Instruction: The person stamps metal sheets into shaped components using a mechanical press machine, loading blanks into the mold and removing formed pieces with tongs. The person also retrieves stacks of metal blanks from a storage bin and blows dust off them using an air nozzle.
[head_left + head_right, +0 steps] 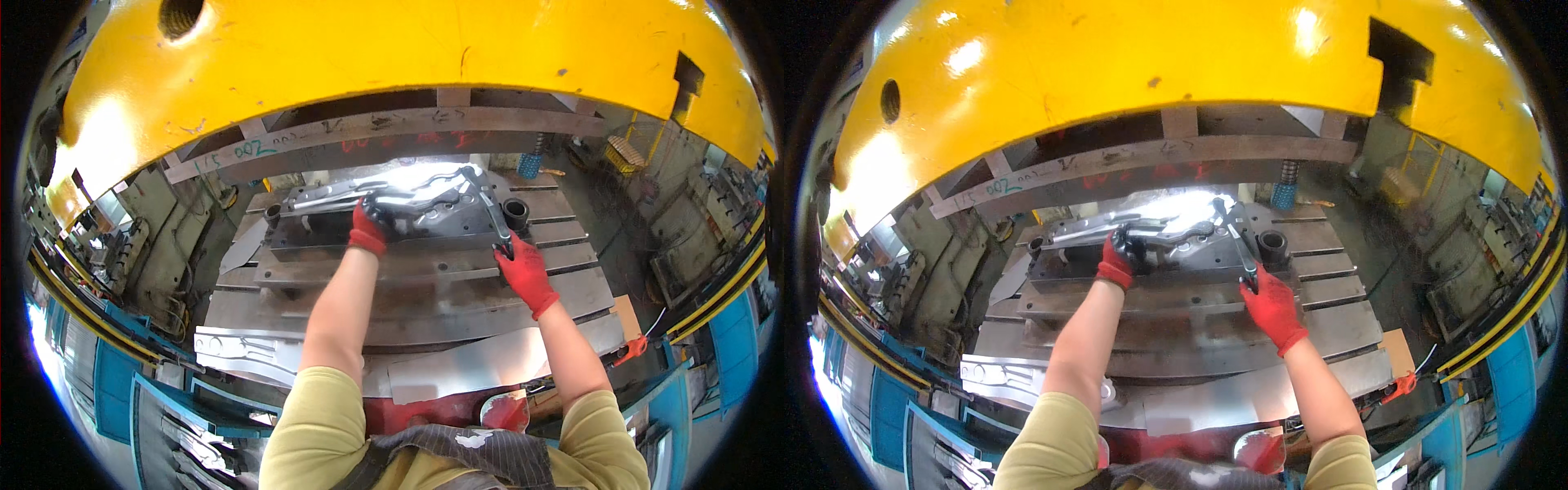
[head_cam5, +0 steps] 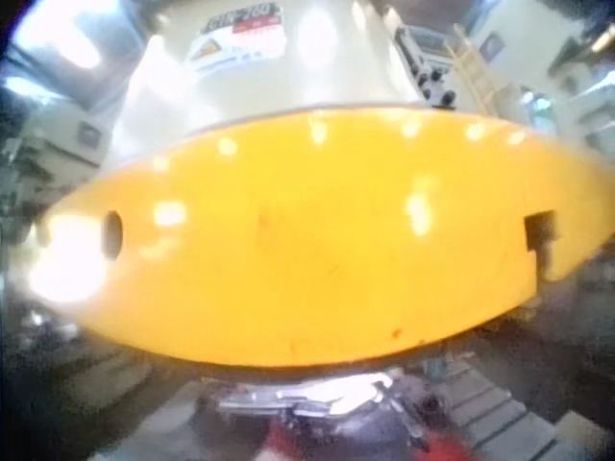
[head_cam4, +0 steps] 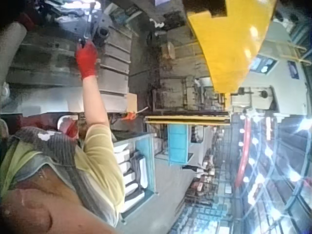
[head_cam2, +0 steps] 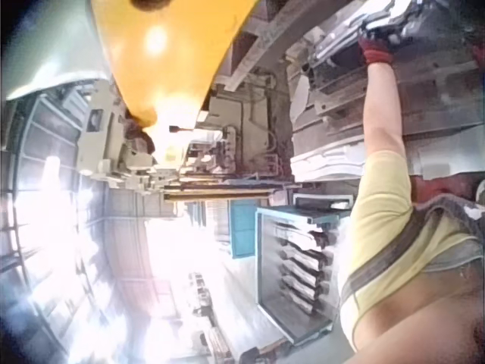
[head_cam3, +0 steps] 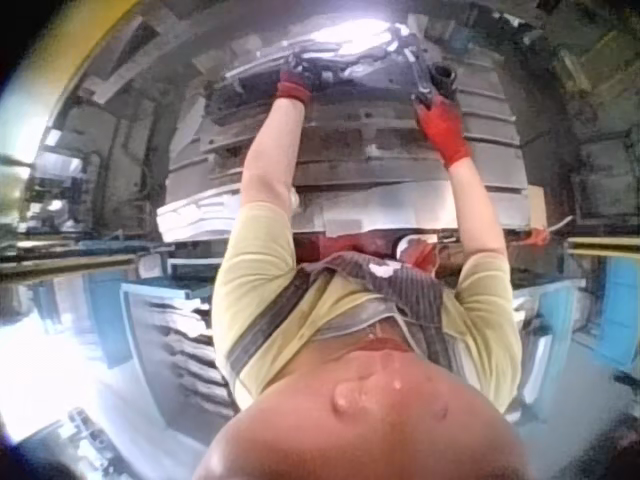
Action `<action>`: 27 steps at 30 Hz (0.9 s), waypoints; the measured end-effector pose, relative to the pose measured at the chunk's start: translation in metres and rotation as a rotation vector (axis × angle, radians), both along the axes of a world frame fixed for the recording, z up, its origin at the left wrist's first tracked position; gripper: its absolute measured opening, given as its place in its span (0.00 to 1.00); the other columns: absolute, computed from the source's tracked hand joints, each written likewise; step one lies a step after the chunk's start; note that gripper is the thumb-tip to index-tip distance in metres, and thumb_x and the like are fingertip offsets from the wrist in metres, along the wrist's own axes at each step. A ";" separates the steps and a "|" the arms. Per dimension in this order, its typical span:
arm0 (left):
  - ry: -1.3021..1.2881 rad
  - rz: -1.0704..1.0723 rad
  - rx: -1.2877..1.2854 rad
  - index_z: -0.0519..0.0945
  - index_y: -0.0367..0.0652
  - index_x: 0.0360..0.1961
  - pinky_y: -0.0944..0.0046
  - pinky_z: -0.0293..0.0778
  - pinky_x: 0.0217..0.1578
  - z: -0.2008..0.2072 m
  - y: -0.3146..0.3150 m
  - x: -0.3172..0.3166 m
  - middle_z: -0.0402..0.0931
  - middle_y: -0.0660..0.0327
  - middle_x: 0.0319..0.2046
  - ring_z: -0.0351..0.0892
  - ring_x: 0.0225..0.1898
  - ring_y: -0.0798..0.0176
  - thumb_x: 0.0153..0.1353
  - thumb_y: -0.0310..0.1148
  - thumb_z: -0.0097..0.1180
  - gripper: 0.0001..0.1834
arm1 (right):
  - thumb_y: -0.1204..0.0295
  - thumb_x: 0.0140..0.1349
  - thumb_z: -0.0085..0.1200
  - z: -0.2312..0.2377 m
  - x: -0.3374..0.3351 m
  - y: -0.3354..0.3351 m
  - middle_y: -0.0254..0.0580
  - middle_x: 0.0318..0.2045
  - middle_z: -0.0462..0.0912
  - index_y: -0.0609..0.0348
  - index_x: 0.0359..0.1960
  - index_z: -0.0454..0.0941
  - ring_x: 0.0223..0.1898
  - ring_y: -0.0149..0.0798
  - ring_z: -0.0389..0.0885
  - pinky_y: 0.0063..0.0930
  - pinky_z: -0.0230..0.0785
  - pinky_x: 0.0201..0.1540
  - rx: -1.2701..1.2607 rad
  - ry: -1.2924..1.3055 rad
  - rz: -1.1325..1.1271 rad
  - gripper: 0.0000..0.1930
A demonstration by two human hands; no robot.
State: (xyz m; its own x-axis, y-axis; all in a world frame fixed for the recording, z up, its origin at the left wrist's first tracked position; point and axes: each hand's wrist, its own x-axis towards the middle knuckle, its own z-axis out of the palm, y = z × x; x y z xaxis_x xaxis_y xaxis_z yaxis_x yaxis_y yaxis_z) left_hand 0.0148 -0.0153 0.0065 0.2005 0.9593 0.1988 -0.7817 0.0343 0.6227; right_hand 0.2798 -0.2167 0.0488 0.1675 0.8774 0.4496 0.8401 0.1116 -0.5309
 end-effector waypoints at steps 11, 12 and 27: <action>0.170 0.273 -0.255 0.73 0.54 0.46 0.78 0.64 0.15 0.008 -0.187 -0.161 0.65 0.68 0.14 0.64 0.14 0.74 0.59 0.38 0.45 0.14 | 0.72 0.49 0.54 -0.091 -0.042 -0.120 0.45 0.19 0.74 0.59 0.44 0.71 0.19 0.40 0.75 0.30 0.66 0.24 -0.449 0.429 0.443 0.18; 0.035 0.298 -0.402 0.72 0.55 0.48 0.79 0.61 0.12 0.004 -0.210 -0.177 0.63 0.68 0.13 0.62 0.12 0.76 0.59 0.37 0.44 0.15 | 0.73 0.48 0.54 -0.099 -0.055 -0.127 0.44 0.19 0.74 0.59 0.46 0.71 0.20 0.40 0.75 0.30 0.67 0.25 -0.453 0.426 0.496 0.20; 1.803 0.907 -0.552 0.76 0.39 0.33 0.59 0.70 0.34 -0.041 -0.360 -0.273 0.75 0.52 0.28 0.75 0.31 0.55 0.45 0.46 0.59 0.21 | 0.57 0.53 0.48 -0.134 -0.134 -0.182 0.51 0.36 0.76 0.51 0.58 0.58 0.34 0.52 0.75 0.43 0.67 0.36 -0.381 -0.093 0.810 0.30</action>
